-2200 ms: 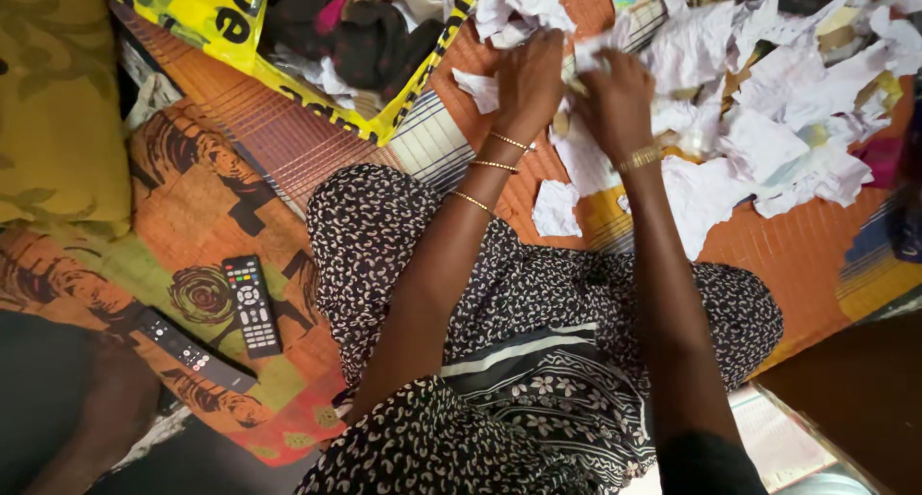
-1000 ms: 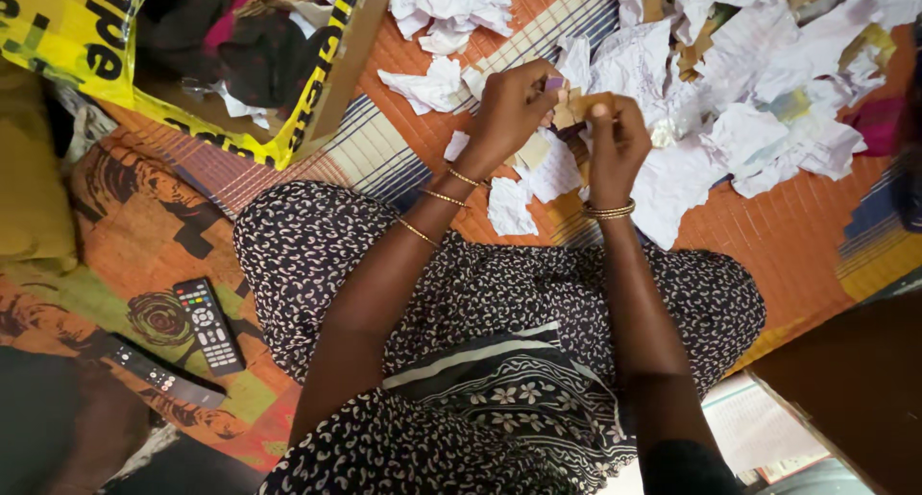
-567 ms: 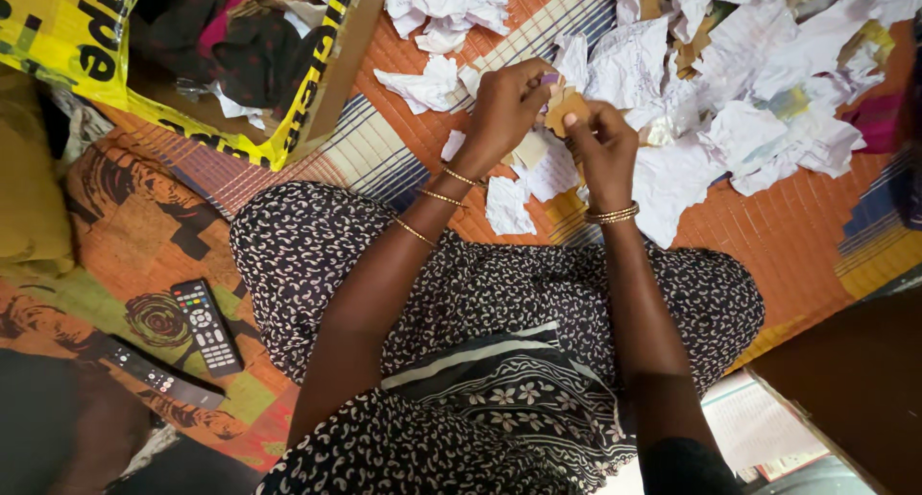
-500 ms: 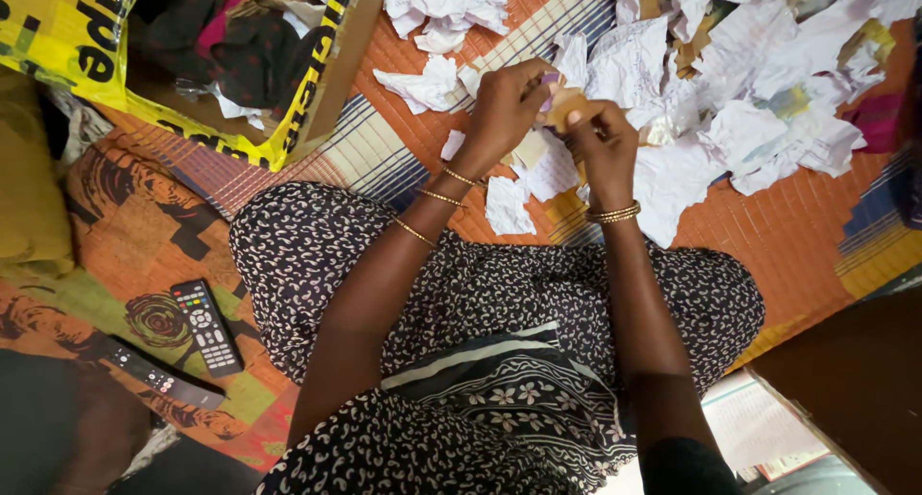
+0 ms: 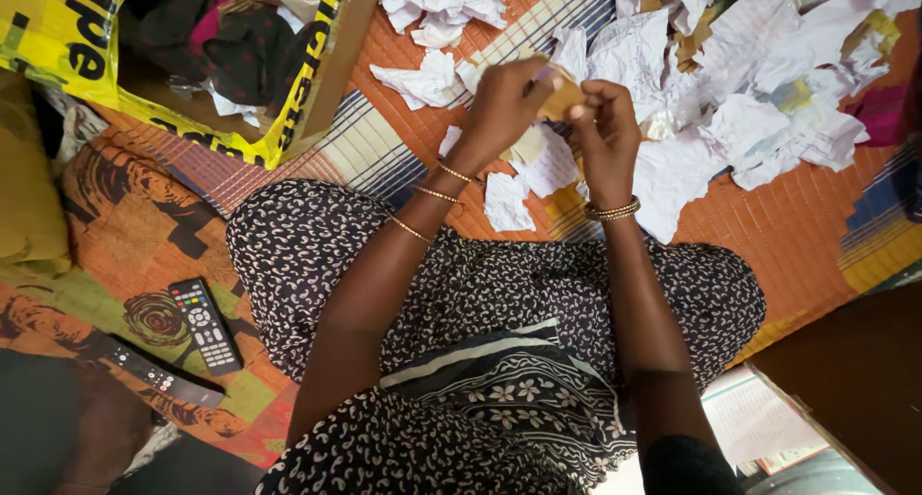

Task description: The person sits on a mat and sorts through a pile of crumpled paper and cardboard scraps. They pick up individual pieces, unfold or flatten them, and place them into a cardboard box labeled 'Concrete Tape'.

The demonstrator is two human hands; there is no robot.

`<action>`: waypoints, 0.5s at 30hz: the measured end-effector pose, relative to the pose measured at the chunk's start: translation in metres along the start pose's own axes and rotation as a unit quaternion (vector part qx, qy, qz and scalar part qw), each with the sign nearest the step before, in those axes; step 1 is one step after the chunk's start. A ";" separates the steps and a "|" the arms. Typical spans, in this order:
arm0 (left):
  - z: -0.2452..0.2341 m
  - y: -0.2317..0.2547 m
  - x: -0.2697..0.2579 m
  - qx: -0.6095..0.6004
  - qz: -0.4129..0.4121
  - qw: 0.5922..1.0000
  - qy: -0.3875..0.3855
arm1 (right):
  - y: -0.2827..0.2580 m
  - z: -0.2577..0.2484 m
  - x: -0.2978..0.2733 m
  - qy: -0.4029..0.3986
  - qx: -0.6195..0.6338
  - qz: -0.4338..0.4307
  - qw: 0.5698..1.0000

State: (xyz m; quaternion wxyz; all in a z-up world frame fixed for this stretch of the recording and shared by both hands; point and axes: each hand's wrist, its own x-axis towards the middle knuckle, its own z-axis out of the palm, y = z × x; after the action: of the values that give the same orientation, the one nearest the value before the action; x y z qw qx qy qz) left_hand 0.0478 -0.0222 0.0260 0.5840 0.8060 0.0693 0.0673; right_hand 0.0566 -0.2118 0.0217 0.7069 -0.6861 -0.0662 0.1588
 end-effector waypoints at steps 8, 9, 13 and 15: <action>-0.034 -0.009 0.011 0.022 0.011 0.994 0.102 | -0.010 0.017 -0.016 -0.086 -0.395 0.003 0.914; -0.034 -0.009 0.012 0.019 0.002 0.995 0.098 | -0.011 0.021 -0.020 -0.088 -0.434 0.013 0.896; -0.031 -0.014 0.013 0.075 0.009 0.992 0.099 | -0.013 0.023 -0.019 -0.125 -0.473 0.009 0.872; -0.029 -0.016 0.011 0.057 0.001 0.995 0.083 | -0.020 0.012 -0.014 -0.166 -0.419 0.066 0.890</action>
State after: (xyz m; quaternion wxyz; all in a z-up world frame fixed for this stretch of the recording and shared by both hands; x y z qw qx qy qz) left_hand 0.0529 0.0116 0.0203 0.5291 0.8297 0.1209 0.1306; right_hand 0.0428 -0.2048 0.0437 0.3203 -0.8851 -0.1975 0.2739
